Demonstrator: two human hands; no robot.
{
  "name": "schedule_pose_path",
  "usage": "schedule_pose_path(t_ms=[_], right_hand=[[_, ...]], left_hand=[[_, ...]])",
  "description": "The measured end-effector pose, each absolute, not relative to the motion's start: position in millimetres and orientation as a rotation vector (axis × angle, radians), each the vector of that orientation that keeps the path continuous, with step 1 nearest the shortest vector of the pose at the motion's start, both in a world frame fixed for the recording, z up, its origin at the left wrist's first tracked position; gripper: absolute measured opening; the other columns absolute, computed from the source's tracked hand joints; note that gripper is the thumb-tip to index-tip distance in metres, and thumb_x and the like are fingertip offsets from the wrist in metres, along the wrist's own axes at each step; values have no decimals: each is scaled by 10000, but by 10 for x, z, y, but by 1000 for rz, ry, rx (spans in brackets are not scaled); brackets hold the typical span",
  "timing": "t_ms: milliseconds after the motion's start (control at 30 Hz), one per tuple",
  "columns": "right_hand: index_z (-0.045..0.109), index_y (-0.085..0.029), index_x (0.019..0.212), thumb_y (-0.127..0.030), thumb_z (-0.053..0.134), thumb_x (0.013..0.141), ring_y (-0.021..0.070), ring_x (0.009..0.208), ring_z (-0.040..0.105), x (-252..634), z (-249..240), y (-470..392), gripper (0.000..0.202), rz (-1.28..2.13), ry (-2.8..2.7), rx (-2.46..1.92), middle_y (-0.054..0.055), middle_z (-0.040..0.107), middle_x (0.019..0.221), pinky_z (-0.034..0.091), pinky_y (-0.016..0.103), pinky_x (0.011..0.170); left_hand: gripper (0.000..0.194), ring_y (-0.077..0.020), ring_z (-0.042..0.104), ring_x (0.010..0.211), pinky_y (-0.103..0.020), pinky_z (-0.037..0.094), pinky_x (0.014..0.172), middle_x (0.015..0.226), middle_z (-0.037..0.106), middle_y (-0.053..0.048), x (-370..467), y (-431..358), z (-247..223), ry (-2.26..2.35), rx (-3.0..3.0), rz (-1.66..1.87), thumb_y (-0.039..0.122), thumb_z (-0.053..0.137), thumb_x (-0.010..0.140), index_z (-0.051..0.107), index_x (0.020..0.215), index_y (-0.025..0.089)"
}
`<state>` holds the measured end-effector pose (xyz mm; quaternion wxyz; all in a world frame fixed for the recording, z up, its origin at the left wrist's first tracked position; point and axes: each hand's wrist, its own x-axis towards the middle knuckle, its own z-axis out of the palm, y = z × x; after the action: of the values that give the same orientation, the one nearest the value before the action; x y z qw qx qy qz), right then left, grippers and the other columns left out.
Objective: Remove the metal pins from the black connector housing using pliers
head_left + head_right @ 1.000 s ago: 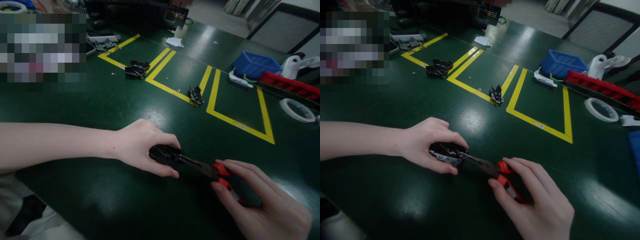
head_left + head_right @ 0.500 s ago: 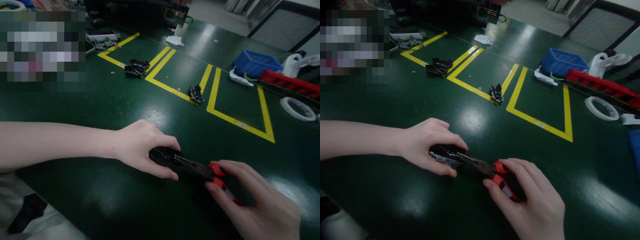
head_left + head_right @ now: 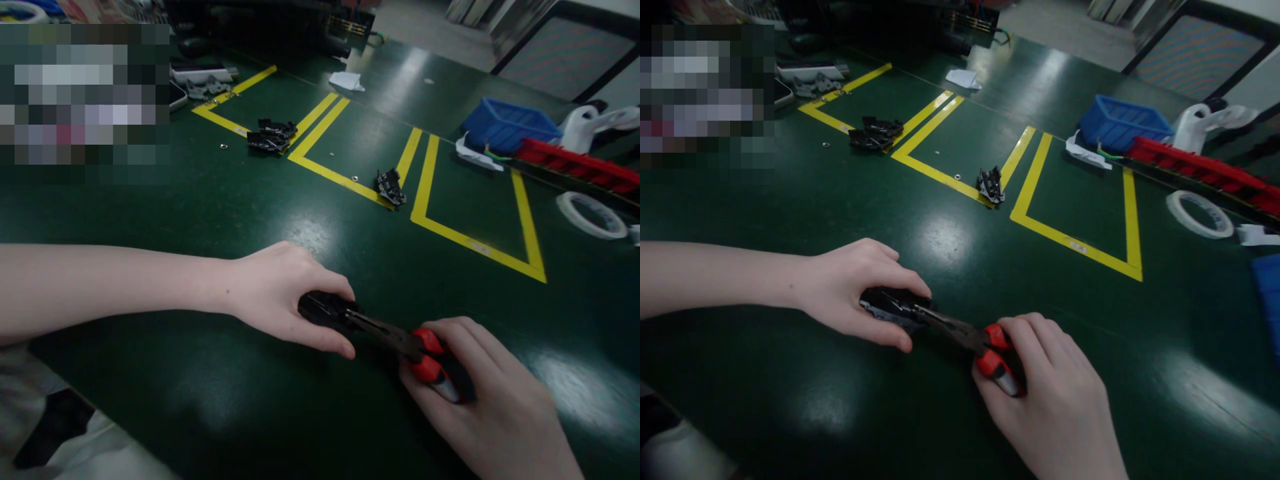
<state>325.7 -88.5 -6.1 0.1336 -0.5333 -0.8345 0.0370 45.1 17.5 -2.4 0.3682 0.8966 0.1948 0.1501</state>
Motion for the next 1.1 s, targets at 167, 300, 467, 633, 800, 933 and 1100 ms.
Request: schedule_pose_path(t_ms=[167, 300, 467, 633, 800, 933, 1100], right_hand=[[542, -236, 971, -309, 550, 842, 217, 699, 595, 3159, -15, -900, 148, 131, -2359, -1617, 51, 599, 869, 475, 340, 568], [540, -239, 936, -299, 525, 844, 214, 689, 584, 3086, 11, -905, 110, 189, -2305, -1681, 52, 591, 844, 463, 339, 565], [554, -244, 931, -298, 548, 840, 207, 672, 582, 3128, 3, -890, 106, 201, -2315, -1656, 40, 592, 833, 457, 330, 540], [547, -243, 944, -284, 521, 860, 212, 696, 594, 3122, 0, -900, 96, 202, -2309, -1648, 39, 586, 847, 472, 346, 577], [549, -247, 956, -293, 563, 844, 201, 680, 589, 3142, -2, -895, 122, 211, -2344, -1613, 35, 589, 850, 467, 324, 545], [544, -252, 940, -291, 560, 843, 208, 684, 592, 3165, -8, -878, 106, 209, -2307, -1637, 38, 592, 836, 461, 325, 540], [550, -257, 909, -301, 565, 833, 212, 665, 593, 3124, 5, -884, 90, 227, -2307, -1632, 35, 599, 802, 449, 325, 538]], left_hand=[[443, -97, 617, 589, -226, 379, 561, 761, 725, 25, 462, 166, -18, 538, 2352, 385, 559, 706, 857, 684, 1079, 176], [443, -104, 623, 598, -252, 381, 588, 822, 755, 29, 468, 131, -32, 567, 2480, 448, 548, 718, 853, 667, 1103, 187], [426, -100, 641, 611, -269, 377, 607, 810, 756, 38, 464, 116, -41, 548, 2523, 516, 529, 728, 853, 673, 1083, 174], [442, -102, 633, 591, -246, 374, 564, 740, 733, 20, 456, 165, -22, 489, 2384, 430, 579, 677, 874, 706, 1036, 169], [422, -94, 615, 570, -235, 369, 561, 724, 723, 23, 461, 175, -26, 483, 2319, 422, 564, 708, 856, 711, 1009, 170], [429, -103, 628, 603, -245, 375, 590, 798, 748, 25, 466, 143, -15, 528, 2439, 476, 551, 719, 853, 681, 1053, 174], [413, -105, 651, 649, -265, 370, 607, 847, 760, 28, 455, 131, -12, 499, 2523, 512, 532, 707, 873, 670, 1071, 172]])
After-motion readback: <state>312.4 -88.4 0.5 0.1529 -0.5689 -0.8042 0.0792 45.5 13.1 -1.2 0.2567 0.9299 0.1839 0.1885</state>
